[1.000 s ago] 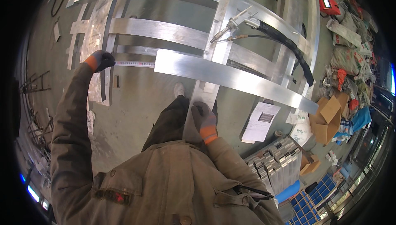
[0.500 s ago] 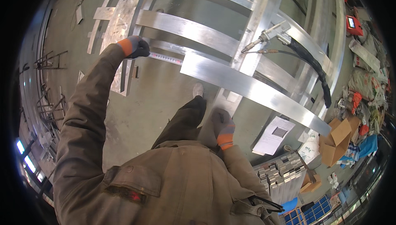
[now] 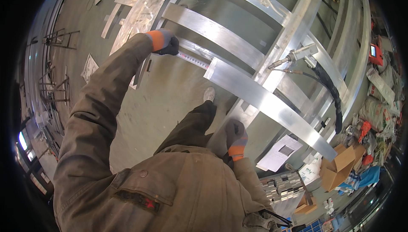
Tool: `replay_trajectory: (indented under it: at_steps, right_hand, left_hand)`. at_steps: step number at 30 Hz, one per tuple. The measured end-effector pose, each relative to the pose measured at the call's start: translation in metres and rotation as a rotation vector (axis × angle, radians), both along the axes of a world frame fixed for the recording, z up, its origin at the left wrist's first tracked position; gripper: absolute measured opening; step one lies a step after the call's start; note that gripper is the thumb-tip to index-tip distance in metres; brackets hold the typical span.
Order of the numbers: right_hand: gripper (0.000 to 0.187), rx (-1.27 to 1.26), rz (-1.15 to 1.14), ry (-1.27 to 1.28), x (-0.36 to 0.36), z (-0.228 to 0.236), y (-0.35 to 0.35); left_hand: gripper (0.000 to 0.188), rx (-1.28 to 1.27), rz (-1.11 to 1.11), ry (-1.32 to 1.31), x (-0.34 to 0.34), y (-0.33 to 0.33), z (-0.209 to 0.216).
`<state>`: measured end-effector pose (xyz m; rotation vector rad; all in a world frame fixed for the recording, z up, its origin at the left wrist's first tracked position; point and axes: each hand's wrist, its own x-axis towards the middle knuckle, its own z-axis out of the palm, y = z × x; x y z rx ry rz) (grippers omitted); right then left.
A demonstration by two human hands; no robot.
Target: The person measures and positions aluminum bars on a metal frame, then uses a welding torch to tack weld the bars in place. The person repeatedly measures, adjusts, and welds multiple bars to assemble the frame.
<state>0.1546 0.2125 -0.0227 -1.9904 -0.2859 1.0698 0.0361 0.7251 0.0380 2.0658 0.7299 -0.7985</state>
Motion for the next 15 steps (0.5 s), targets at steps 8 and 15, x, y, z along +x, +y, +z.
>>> replay_trajectory:
  at_steps: [8,15]
  right_hand:
    - [0.028,-0.005,-0.06,0.089,0.001,0.018,0.012]
    - [0.028,0.016,-0.04,0.113,0.002,0.012,0.01]
  left_hand:
    - [0.013,0.022,0.047,0.014,0.002,-0.004,0.005]
    - [0.014,0.056,0.006,0.019,0.004,-0.002,0.005]
